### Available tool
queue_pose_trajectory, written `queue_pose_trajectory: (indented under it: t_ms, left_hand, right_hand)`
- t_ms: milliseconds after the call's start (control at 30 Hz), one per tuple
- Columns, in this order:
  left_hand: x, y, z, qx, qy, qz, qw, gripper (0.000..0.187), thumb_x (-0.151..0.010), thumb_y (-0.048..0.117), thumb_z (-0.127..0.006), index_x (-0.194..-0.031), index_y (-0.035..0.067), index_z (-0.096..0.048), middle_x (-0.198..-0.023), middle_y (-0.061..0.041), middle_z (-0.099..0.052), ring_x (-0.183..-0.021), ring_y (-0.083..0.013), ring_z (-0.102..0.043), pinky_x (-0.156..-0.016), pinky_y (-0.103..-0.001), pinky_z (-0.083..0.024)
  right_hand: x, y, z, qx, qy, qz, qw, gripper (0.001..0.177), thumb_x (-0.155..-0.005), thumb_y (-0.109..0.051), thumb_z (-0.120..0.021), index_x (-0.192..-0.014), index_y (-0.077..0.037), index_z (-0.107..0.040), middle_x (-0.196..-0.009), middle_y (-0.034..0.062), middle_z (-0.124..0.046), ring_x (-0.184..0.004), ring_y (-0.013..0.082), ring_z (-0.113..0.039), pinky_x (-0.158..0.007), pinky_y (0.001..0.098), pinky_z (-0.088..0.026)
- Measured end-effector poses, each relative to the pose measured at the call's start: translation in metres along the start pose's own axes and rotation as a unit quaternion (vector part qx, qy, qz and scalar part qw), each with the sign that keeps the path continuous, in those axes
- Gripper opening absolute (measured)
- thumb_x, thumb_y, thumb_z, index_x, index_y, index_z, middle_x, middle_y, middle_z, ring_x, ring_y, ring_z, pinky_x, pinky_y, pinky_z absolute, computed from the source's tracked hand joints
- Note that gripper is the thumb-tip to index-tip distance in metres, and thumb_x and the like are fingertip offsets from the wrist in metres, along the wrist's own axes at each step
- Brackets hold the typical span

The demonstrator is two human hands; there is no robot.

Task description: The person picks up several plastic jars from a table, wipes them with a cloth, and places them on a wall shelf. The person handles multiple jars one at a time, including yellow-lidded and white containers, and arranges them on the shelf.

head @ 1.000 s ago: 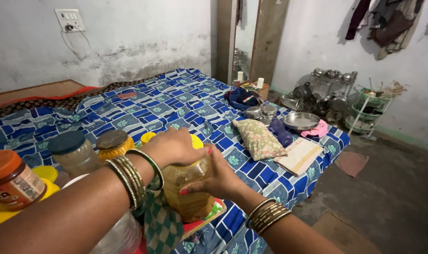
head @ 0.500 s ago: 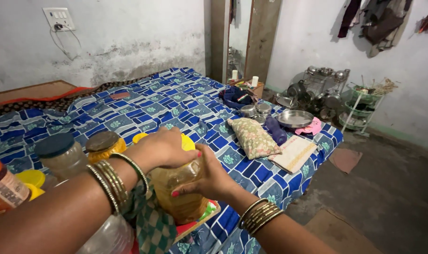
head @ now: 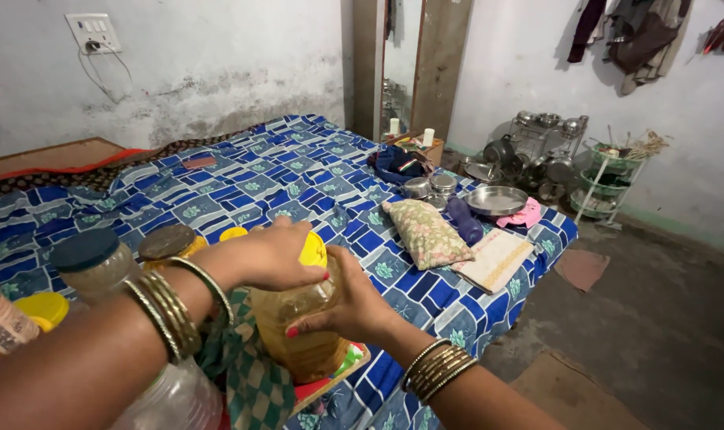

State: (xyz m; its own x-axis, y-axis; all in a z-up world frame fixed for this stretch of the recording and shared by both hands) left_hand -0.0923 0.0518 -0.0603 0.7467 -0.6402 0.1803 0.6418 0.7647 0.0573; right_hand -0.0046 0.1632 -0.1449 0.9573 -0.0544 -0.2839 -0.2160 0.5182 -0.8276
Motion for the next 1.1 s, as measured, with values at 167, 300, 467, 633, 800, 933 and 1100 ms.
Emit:
queue_pose_trajectory:
  t_ms: [167,300,467,633,800,933,1100]
  left_hand:
    - [-0.004,-0.007,0.003,0.006,0.022,-0.174,0.984,0.092,-0.076,0.052,-0.075,-0.15,0.011,-0.039,-0.147,-0.015,-0.046,-0.135,-0.0335,-0.049,-0.111,-0.039,-0.042]
    - [-0.004,-0.015,-0.001,0.036,0.068,-0.209,0.975,0.092,-0.073,0.05,-0.077,-0.149,0.011,-0.042,-0.146,-0.015,-0.048,-0.136,-0.0325,-0.05,-0.111,-0.038,-0.042]
    - [-0.002,-0.022,-0.015,0.061,0.136,-0.109,0.983,0.104,-0.07,0.055,-0.082,-0.15,0.007,-0.037,-0.145,-0.024,-0.043,-0.132,-0.0408,-0.049,-0.107,-0.044,-0.044]
    - [0.004,-0.021,-0.019,0.093,0.223,-0.119,0.963,0.097,-0.065,0.054,-0.084,-0.139,0.003,-0.047,-0.13,-0.026,-0.056,-0.123,-0.0413,-0.057,-0.102,-0.045,-0.049]
    - [0.011,-0.018,-0.008,0.115,0.295,-0.141,0.938,0.093,-0.063,0.055,-0.085,-0.133,0.003,-0.053,-0.122,-0.026,-0.06,-0.114,-0.0421,-0.061,-0.097,-0.048,-0.05]
    - [0.023,-0.017,0.024,0.116,0.311,-0.19,0.924,0.09,-0.066,0.056,-0.085,-0.131,0.0,-0.056,-0.121,-0.025,-0.062,-0.11,-0.0398,-0.063,-0.092,-0.047,-0.052]
    - [0.055,-0.008,0.046,0.138,0.3,-0.246,0.911,0.088,-0.065,0.058,-0.085,-0.127,0.001,-0.061,-0.118,-0.022,-0.069,-0.108,-0.0356,-0.068,-0.092,-0.044,-0.053]
  right_hand:
    - [0.002,-0.005,0.002,-0.008,-0.006,-0.017,1.0,0.122,-0.054,-0.035,-0.099,-0.152,-0.009,-0.031,-0.145,0.0141,-0.05,-0.138,0.0275,-0.051,-0.114,0.0381,-0.044]
    - [0.003,-0.004,-0.002,-0.063,-0.001,-0.016,0.998,0.119,-0.056,-0.031,-0.098,-0.152,-0.009,-0.03,-0.145,0.0132,-0.05,-0.135,0.0259,-0.054,-0.112,0.0359,-0.048]
    - [0.0,0.002,-0.005,-0.065,0.018,0.015,0.998,0.118,-0.057,-0.028,-0.098,-0.152,-0.007,-0.031,-0.145,0.015,-0.053,-0.136,0.0255,-0.053,-0.112,0.0357,-0.047]
    - [0.005,0.001,-0.008,-0.064,0.037,0.008,0.997,0.122,-0.058,-0.028,-0.097,-0.156,-0.006,-0.027,-0.148,0.0152,-0.051,-0.138,0.0258,-0.053,-0.112,0.0364,-0.048]
    - [0.018,-0.009,-0.005,-0.052,0.059,0.019,0.997,0.123,-0.062,-0.027,-0.097,-0.158,-0.005,-0.023,-0.149,0.0156,-0.05,-0.138,0.0261,-0.052,-0.113,0.0373,-0.046]
    - [0.034,-0.021,0.003,-0.085,0.059,0.042,0.994,0.125,-0.063,-0.026,-0.097,-0.158,-0.005,-0.02,-0.148,0.0146,-0.051,-0.137,0.0255,-0.052,-0.113,0.0384,-0.047]
    - [0.067,-0.039,-0.001,-0.148,0.046,0.045,0.987,0.119,-0.065,-0.024,-0.096,-0.159,-0.005,-0.026,-0.146,0.0138,-0.056,-0.139,0.0234,-0.053,-0.116,0.0397,-0.046]
Point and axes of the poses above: each hand's wrist, its own x-axis away from the middle knuckle, its own z-axis out of the back of the hand, y = z × x, the point moved 4 cm from there along -x, towards the middle knuckle
